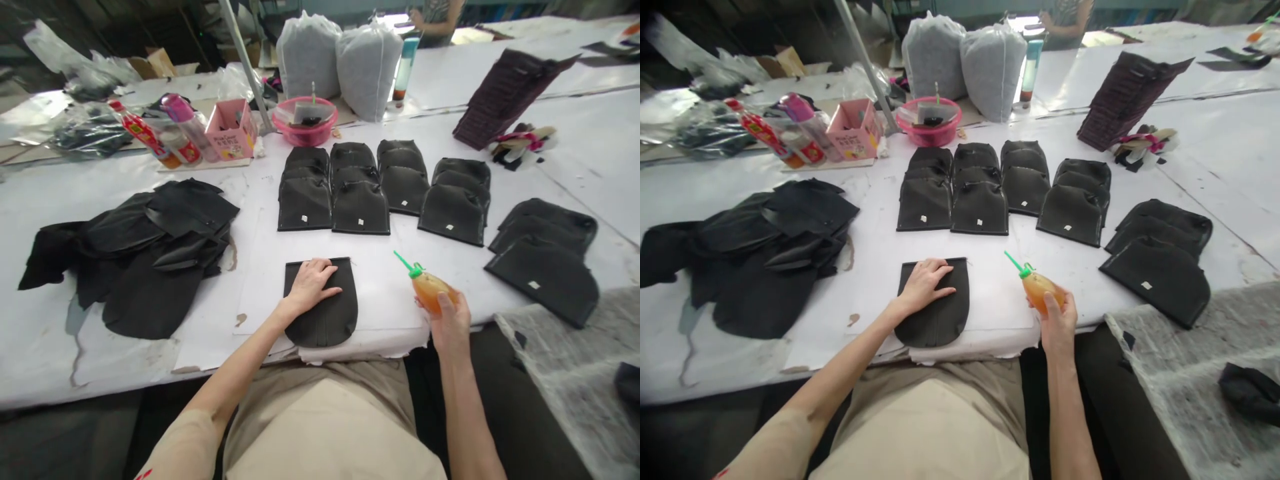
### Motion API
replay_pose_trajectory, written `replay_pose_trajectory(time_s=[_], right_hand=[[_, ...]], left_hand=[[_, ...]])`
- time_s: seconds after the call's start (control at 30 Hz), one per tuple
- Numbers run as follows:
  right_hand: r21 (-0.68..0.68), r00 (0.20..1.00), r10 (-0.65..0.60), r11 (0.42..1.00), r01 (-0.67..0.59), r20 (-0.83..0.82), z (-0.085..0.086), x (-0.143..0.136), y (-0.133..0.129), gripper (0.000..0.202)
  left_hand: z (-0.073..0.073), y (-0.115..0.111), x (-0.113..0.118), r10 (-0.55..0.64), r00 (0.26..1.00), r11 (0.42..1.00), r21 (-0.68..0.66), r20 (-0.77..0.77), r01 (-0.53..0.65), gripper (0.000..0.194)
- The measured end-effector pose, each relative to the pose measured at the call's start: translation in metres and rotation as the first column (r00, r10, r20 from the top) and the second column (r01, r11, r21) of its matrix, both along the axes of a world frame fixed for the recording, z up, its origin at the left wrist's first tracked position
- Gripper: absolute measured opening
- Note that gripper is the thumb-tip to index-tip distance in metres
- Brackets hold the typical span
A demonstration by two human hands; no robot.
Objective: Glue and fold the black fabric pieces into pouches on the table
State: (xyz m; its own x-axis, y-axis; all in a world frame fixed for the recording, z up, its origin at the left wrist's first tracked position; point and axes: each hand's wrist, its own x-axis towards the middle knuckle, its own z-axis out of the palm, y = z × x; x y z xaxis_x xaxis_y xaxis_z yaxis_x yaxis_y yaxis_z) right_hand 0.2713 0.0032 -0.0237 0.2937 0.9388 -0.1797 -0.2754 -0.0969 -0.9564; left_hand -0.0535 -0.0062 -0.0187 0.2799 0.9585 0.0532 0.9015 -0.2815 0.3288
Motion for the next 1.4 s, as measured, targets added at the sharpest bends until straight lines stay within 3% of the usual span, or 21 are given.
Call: replay_pose_trajectory(time_s=[0.17,0.37,0.57,0.8,1.17,1.4], right_hand=[[-0.045,0.967,0.156,0.988,-0.150,0.200,0.009,-0.028,-0.006,0.059],[-0.060,0.919,0.237,0.971,-0.230,0.316,0.015,-0.046,0.000,0.063],[-0.064,0.892,0.234,0.972,-0.227,0.387,0.018,-0.048,0.005,0.064],[-0.006,0.797,0.250,0.955,-0.295,0.549,0.018,-0.053,0.017,0.065],[0.114,0.561,0.162,0.898,-0.425,0.812,0.015,-0.063,0.040,0.063],[0.090,0.464,0.200,0.843,-0.531,0.863,0.033,-0.060,0.047,0.060]], left_hand=[[0.005,0.000,0.006,0.010,1.000,0.995,-0.095,-0.023,-0.012,0.088],[0.011,-0.017,0.022,0.082,0.997,0.984,-0.163,0.011,-0.079,0.087],[0.007,-0.030,0.043,0.122,0.991,0.974,-0.186,-0.044,-0.129,0.112],[-0.003,-0.031,0.052,0.152,0.987,0.974,-0.163,-0.058,-0.160,0.111],[-0.004,-0.032,0.052,0.144,0.988,0.976,-0.159,-0.063,-0.152,0.115],[-0.004,-0.033,0.051,0.151,0.987,0.975,-0.159,-0.053,-0.157,0.113]])
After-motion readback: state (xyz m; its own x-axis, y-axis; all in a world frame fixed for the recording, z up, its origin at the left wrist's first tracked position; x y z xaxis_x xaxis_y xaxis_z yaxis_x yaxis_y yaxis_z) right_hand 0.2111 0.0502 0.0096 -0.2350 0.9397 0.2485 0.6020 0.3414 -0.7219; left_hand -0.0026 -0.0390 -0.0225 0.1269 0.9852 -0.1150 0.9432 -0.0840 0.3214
